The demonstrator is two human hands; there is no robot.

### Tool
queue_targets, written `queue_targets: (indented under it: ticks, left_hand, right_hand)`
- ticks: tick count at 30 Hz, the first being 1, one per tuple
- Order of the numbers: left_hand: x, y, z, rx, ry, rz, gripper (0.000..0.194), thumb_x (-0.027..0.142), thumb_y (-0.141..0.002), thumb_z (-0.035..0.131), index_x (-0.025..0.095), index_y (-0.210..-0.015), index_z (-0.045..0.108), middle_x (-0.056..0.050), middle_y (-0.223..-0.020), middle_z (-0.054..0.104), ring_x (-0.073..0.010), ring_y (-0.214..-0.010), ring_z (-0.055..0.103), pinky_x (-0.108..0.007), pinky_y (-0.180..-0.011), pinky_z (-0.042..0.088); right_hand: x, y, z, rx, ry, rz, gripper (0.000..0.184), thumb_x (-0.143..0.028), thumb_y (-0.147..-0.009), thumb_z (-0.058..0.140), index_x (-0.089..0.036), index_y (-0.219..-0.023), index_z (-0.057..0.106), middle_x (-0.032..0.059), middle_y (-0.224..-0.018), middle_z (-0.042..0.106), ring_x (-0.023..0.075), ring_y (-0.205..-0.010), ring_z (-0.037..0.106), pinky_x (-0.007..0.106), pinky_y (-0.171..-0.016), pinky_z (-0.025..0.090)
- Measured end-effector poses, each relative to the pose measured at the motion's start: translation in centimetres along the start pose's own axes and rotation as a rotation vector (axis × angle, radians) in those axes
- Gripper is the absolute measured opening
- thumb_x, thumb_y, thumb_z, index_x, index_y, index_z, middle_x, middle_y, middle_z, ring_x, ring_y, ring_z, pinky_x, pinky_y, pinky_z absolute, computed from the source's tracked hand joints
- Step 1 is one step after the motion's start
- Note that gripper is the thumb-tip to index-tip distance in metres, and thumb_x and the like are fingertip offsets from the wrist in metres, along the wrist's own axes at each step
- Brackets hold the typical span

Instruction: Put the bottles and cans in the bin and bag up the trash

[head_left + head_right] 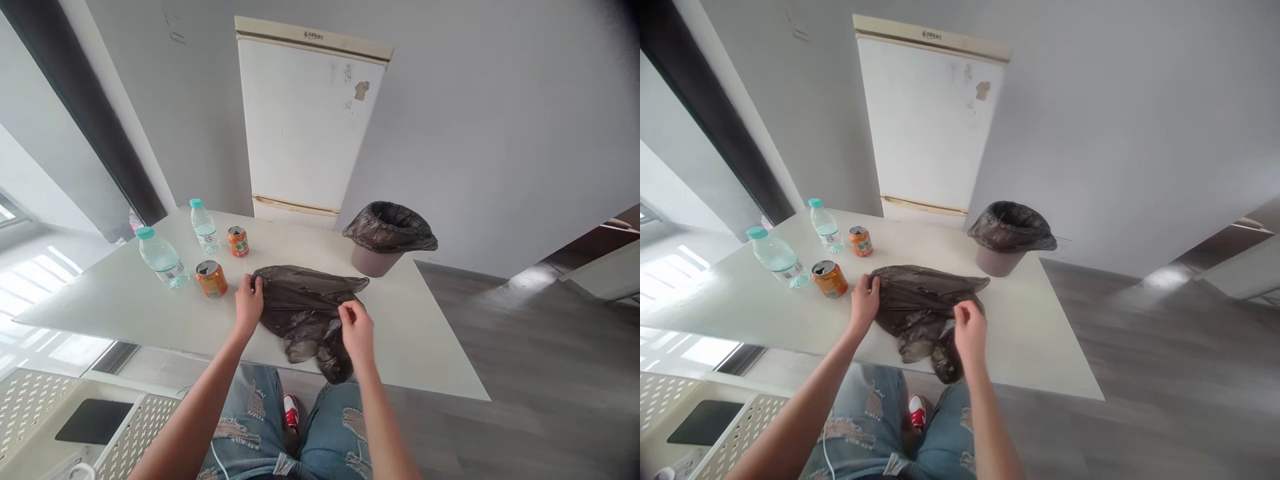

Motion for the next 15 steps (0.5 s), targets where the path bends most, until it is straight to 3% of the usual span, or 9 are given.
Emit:
queue_targets:
  ticks: [3,5,7,8,10,12,13,15]
  left_hand:
    - [-1.0,-0.6,0.2,-0.045,-0.049,-0.069,0.015,0.031,-0.104,0.046,0.025,-0.09,0.051,-0.008,-0.092,0.07,-0.027,-0.09,0.067,-0.036,-0.081,0.048]
    - [-1.0,-0.4,0.5,-0.098,-0.085,-0.11,0.01,0.027,-0.102,0.047,0.022,-0.103,0.055,-0.012,-0.099,0.071,-0.0307,-0.099,0.069,-0.04,-0.087,0.051]
    - [-0.3,0.4,0.5,-0.066,-0.15,-0.093,0.024,0.023,-0.098,0.051,0.016,-0.12,0.055,-0.018,-0.109,0.069,-0.0353,-0.112,0.066,-0.047,-0.096,0.051]
    - [0.3,0.9,0.3,-0.006,-0.185,-0.054,0.034,0.021,-0.097,0.052,0.012,-0.129,0.053,-0.022,-0.118,0.066,-0.0374,-0.121,0.062,-0.05,-0.102,0.048]
    - [2.3,2.1,0.0,0.12,-0.223,0.093,0.045,0.02,-0.097,0.051,0.008,-0.141,0.049,-0.026,-0.137,0.058,-0.0387,-0.136,0.053,-0.054,-0.113,0.042]
    - [4.6,3.0,0.6,0.065,-0.204,0.321,0.043,0.021,-0.101,0.044,0.013,-0.142,0.053,-0.023,-0.149,0.053,-0.0349,-0.142,0.049,-0.051,-0.12,0.038]
    - [5.7,3.4,1.4,-0.038,-0.185,0.449,0.042,0.022,-0.103,0.041,0.015,-0.141,0.056,-0.02,-0.151,0.053,-0.0323,-0.144,0.049,-0.049,-0.122,0.037]
    - [7.3,3.8,3.6,-0.281,-0.177,0.662,0.044,0.029,-0.106,0.039,0.017,-0.144,0.058,-0.016,-0.156,0.054,-0.03,-0.148,0.047,-0.047,-0.126,0.034]
  right_hand:
    - [1.5,-1.5,-4.0,-0.016,0.034,0.044,0.035,-0.053,-0.094,0.055,-0.021,-0.089,0.068,0.0071,-0.087,0.073,0.0236,-0.079,0.065,0.033,-0.077,0.049]
    - [2.6,-1.8,-5.8,-0.071,0.159,0.139,0.028,-0.044,-0.093,0.056,-0.02,-0.084,0.067,0.0082,-0.083,0.072,0.0248,-0.077,0.064,0.035,-0.075,0.048]
    - [3.3,-1.4,-7.0,-0.063,0.381,0.214,0.018,-0.029,-0.09,0.054,-0.019,-0.087,0.068,0.0118,-0.085,0.071,0.0275,-0.078,0.064,0.037,-0.073,0.048]
    - [3.4,-1.1,-7.4,0.001,0.51,0.214,0.02,-0.021,-0.088,0.051,-0.018,-0.094,0.069,0.0152,-0.091,0.07,0.0299,-0.083,0.065,0.039,-0.072,0.048]
    - [2.6,-0.3,-7.6,0.218,0.708,0.129,0.039,-0.012,-0.086,0.045,-0.015,-0.119,0.066,0.0233,-0.113,0.066,0.036,-0.099,0.064,0.043,-0.075,0.049]
    - [0.9,0.0,-6.8,0.371,0.737,-0.027,0.05,-0.01,-0.089,0.04,-0.013,-0.136,0.058,0.0271,-0.131,0.058,0.0393,-0.116,0.06,0.047,-0.083,0.051]
    - [-0.1,-0.2,-5.8,0.355,0.694,-0.114,0.05,-0.01,-0.092,0.038,-0.013,-0.138,0.057,0.0265,-0.135,0.056,0.0384,-0.123,0.058,0.049,-0.089,0.052]
    - [-1.8,-1.4,-3.2,0.166,0.597,-0.285,0.049,-0.014,-0.099,0.032,-0.015,-0.139,0.059,0.0222,-0.144,0.055,0.0339,-0.134,0.054,0.05,-0.105,0.049]
Point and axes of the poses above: each hand's wrist, its own y-axis away from the middle knuckle, its own z-axis out of the palm, x = y × z, the point moved 2 cm from there along -y, towards the middle knuckle
